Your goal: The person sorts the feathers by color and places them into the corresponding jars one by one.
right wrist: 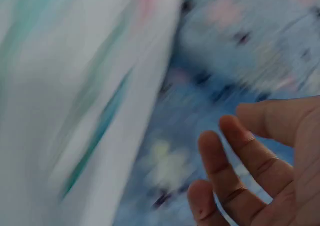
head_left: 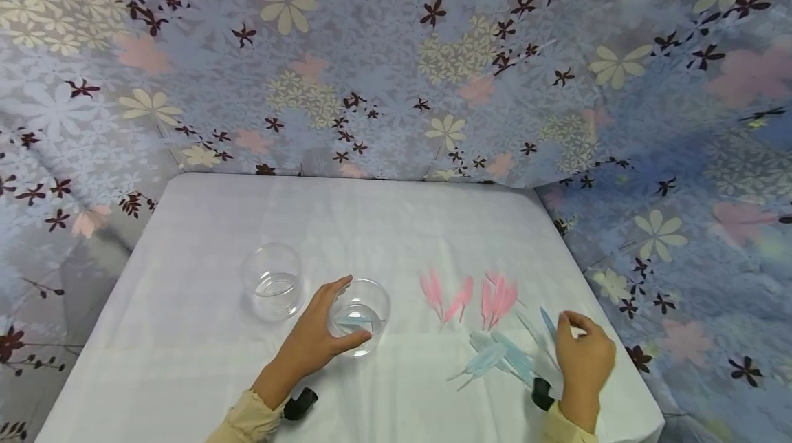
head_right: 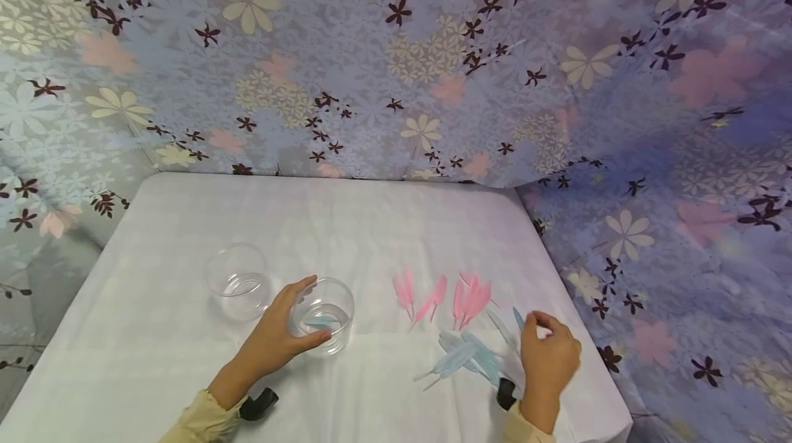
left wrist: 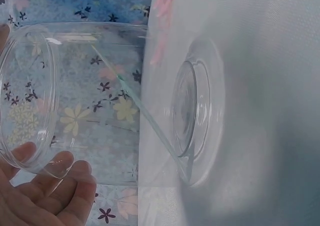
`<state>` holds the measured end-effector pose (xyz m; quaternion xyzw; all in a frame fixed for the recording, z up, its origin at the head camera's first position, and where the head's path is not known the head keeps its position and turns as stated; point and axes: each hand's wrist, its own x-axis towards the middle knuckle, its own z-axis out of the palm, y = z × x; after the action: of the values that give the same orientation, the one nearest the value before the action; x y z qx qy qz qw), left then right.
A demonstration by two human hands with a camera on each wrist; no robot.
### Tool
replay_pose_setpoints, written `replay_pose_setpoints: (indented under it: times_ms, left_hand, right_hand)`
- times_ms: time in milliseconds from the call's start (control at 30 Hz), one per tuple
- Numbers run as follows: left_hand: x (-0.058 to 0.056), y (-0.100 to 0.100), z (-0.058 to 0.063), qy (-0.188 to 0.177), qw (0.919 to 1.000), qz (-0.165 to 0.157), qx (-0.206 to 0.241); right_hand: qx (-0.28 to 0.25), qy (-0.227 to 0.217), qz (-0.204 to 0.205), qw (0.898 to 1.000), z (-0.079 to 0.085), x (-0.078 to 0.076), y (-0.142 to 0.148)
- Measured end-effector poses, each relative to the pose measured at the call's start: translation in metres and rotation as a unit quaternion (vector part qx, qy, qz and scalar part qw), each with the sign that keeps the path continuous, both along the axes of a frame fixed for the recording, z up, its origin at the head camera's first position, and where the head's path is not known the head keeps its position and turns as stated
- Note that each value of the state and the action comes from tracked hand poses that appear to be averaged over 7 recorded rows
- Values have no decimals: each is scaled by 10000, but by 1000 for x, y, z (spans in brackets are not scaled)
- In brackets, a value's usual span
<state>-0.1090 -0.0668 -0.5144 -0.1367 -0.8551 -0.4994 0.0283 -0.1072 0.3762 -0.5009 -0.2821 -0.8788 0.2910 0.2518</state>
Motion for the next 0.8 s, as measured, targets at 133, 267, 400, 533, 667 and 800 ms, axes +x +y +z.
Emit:
replay_pose_setpoints:
  times_ms: [133, 267, 400, 533, 667, 800]
  left_hand:
    - [-1, 0, -3, -165, 9999, -44, 16]
    - [-2, 0, -4, -143, 9998, 22, 153]
    - [-5, 1, -3, -79, 9998, -65, 177]
    - [-6, 1, -3, -84, 9998, -73, 160]
    - [-4, -1, -3, -124, 9997, -44, 218]
    - [-2, -1, -2, -219, 9994, -4, 272]
  right_hand:
    - [33, -1144, -625, 9915, -17, 23, 31]
    - [-309, -1397, -638, 9877, -26, 29, 44]
    - [-500, -1715, -784, 9808, -29, 33, 51]
    - [-661, -1941, -750, 9759, -33, 34, 50]
    - [-679, -2077, -497, 9746, -38, 33, 48]
    - [-663, -2216, -179, 9727, -42, 30, 46]
